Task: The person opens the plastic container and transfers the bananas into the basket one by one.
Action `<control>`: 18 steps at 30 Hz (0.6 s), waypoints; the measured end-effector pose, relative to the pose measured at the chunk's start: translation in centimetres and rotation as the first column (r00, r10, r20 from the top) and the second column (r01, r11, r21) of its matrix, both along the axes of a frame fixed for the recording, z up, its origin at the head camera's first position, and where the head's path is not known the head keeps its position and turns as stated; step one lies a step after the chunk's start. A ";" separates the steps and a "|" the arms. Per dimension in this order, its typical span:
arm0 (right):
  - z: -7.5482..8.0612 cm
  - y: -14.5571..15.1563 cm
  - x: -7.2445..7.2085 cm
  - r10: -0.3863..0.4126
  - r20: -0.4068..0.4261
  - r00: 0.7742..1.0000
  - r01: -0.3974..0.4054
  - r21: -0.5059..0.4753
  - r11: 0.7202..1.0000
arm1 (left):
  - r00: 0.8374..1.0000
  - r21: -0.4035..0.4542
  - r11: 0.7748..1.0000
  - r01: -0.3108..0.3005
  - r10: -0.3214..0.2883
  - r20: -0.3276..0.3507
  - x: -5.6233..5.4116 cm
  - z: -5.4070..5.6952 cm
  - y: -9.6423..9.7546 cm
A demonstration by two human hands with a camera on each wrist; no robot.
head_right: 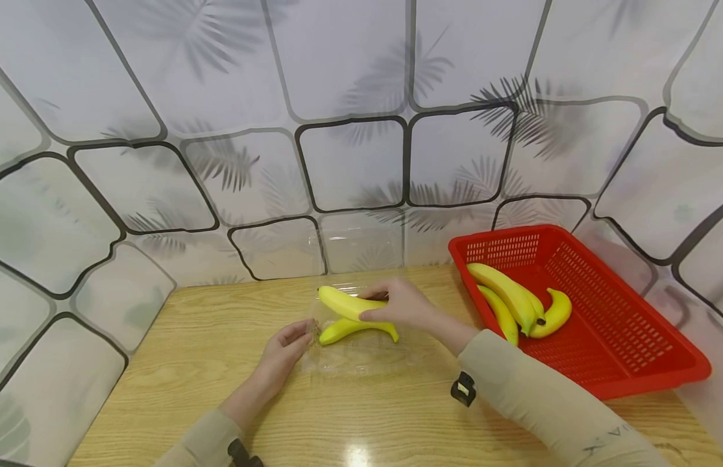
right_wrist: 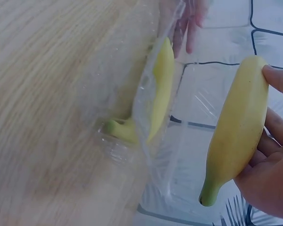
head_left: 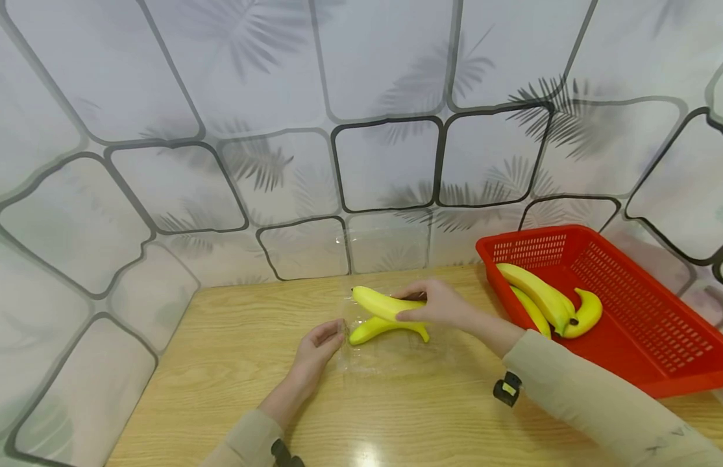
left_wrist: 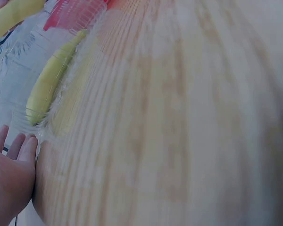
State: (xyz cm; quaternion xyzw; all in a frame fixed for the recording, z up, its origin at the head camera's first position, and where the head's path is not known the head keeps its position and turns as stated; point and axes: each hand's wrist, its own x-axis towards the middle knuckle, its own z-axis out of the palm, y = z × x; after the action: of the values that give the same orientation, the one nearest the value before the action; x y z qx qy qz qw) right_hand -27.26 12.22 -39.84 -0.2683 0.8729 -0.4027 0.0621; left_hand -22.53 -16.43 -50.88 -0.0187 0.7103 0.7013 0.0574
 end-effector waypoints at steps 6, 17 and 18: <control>1.2 1.0 -0.3 0.018 -0.012 1.000 -0.018 -0.016 1.000 | 1.000 0.015 1.000 -0.011 0.011 0.001 0.0 0.0 0.1; 3.2 3.0 -1.0 -0.023 0.021 1.000 0.023 0.008 1.000 | 1.000 0.023 1.000 -0.010 0.010 -0.004 0.0 -0.1 0.1; 3.3 3.2 -1.1 -0.030 0.022 0.999 0.030 0.010 1.000 | 1.000 0.021 1.000 -0.010 0.010 -0.005 0.0 -0.1 0.1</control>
State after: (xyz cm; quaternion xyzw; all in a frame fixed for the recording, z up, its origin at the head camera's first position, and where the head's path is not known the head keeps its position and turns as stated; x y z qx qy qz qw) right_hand -28.31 15.44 -36.52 -0.2506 0.8781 -0.4022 0.0670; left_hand -22.53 -16.35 -50.94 -0.0199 0.7030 0.7090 0.0525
